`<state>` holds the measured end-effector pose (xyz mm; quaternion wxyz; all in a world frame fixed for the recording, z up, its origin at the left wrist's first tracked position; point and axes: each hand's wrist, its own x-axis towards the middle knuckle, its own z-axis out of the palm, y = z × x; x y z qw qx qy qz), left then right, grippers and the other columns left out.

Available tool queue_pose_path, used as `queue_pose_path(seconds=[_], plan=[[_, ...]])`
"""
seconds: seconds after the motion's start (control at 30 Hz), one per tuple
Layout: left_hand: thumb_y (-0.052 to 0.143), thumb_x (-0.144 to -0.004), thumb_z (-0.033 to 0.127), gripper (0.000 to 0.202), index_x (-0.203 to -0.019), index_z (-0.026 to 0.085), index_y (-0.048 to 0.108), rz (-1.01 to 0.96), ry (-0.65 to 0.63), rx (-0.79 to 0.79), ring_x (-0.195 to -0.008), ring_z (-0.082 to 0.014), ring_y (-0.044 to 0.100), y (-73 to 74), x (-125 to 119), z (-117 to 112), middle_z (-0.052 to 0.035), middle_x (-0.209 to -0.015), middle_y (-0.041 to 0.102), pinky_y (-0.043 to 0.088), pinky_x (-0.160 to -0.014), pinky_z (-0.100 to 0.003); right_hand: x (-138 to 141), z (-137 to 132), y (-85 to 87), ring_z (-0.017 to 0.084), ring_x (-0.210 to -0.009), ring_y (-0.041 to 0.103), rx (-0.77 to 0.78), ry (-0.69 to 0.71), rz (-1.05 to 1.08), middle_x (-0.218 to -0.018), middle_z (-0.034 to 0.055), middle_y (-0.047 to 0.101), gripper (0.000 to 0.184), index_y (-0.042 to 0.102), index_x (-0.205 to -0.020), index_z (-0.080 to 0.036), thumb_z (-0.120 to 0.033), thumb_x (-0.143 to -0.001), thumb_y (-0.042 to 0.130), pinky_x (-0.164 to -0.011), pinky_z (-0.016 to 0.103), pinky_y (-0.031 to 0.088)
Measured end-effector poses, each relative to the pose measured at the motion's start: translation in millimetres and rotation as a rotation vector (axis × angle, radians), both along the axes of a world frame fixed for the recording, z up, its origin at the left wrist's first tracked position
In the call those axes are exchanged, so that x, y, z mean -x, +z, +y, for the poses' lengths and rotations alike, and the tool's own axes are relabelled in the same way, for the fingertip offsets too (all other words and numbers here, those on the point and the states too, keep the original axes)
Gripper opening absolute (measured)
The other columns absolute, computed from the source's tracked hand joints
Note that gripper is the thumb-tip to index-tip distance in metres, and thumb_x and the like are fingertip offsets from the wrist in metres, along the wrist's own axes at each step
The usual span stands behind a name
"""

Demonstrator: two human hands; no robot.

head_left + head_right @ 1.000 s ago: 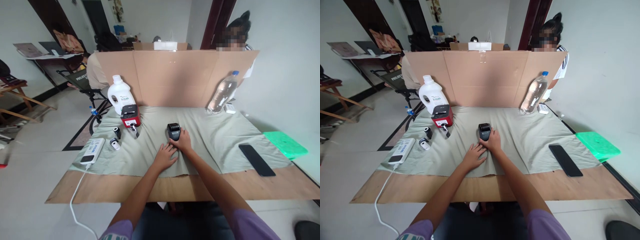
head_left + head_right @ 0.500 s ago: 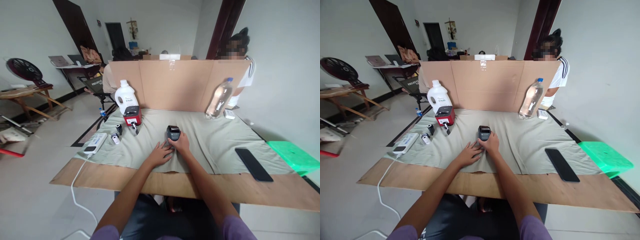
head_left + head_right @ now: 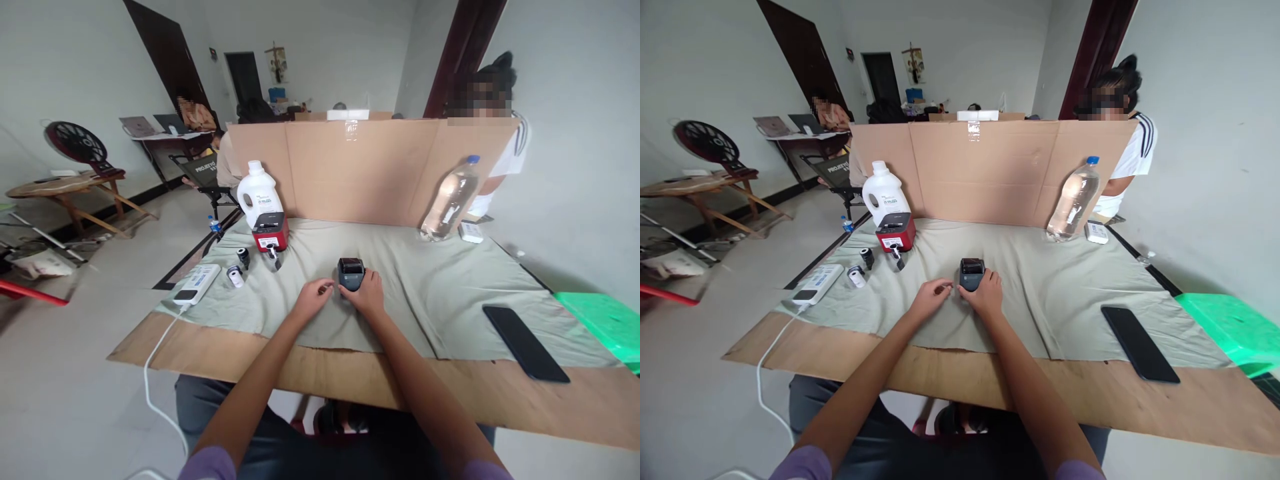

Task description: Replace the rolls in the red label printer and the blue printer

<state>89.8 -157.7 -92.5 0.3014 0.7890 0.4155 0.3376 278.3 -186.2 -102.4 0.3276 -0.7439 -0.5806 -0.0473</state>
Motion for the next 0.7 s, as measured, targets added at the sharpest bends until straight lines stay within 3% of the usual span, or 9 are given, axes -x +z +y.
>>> queue_pose_path(seconds=[0.07,0.13,0.23,0.3,0.5,0.7], plan=[[0.055,-0.093,0.023,0.029,-0.118,0.016,0.069,-0.092,0.117,0.105,-0.081,-0.0167,0.073,1.0,-8.8,17.8,-0.0084,-0.111,0.076,0.060,-0.081,-0.032,-2.4,4.2,-3.1,0.039,-0.110,0.056,-0.036,0.043,0.011,-0.117,0.0245,0.059,0.090,0.047,-0.130,-0.006,-0.067,-0.068,0.072,-0.096,0.049,0.043],[0.057,-0.091,0.016,0.031,-0.120,0.013,0.068,-0.126,0.164,0.136,-0.087,-0.0176,0.074,1.0,-20.8,31.2,-0.0107,-0.114,0.075,0.060,-0.086,-0.032,-4.2,7.6,-6.5,0.040,-0.114,0.055,-0.042,0.094,0.041,-0.122,0.0272,0.059,0.100,0.038,-0.139,-0.002,-0.063,-0.067,0.074,-0.099,0.050,0.043],[0.054,-0.089,0.009,0.040,-0.127,0.012,0.066,-0.131,0.128,0.076,-0.110,-0.0197,0.070,-3.1,-37.1,37.1,-0.0112,-0.124,0.072,0.053,-0.102,-0.033,-4.8,9.8,-11.8,0.040,-0.121,0.055,-0.046,0.185,0.129,-0.132,0.0286,0.055,0.112,0.022,-0.150,0.000,-0.054,-0.067,0.075,-0.101,0.048,0.045],[0.050,-0.090,0.008,0.046,-0.134,0.015,0.063,-0.089,0.110,0.050,-0.116,-0.0202,0.067,-7.8,-42.2,33.8,-0.0094,-0.127,0.070,0.050,-0.106,-0.034,-3.4,9.3,-14.5,0.038,-0.124,0.055,-0.068,0.207,0.194,-0.136,0.0276,0.053,0.113,0.017,-0.153,-0.003,-0.050,-0.069,0.075,-0.100,0.047,0.047],[0.047,-0.090,0.008,0.054,-0.141,0.019,0.058,0.114,0.066,-0.035,-0.115,-0.0220,0.067,-19.6,-35.2,27.2,-0.0078,-0.128,0.070,0.049,-0.107,-0.036,9.6,2.6,-13.9,0.038,-0.123,0.056,-0.115,0.166,0.324,-0.135,0.0252,0.053,0.113,0.018,-0.154,-0.006,-0.043,-0.066,0.078,-0.101,0.050,0.049],[0.048,-0.087,0.008,0.053,-0.137,0.021,0.062,0.188,0.050,-0.131,-0.123,-0.0223,0.061,-24.1,-28.7,30.6,-0.0064,-0.134,0.066,0.044,-0.111,-0.037,16.5,-1.4,-13.3,0.038,-0.129,0.052,-0.161,0.166,0.360,-0.138,0.0249,0.050,0.114,0.018,-0.155,-0.008,-0.039,-0.065,0.080,-0.107,0.052,0.045]])
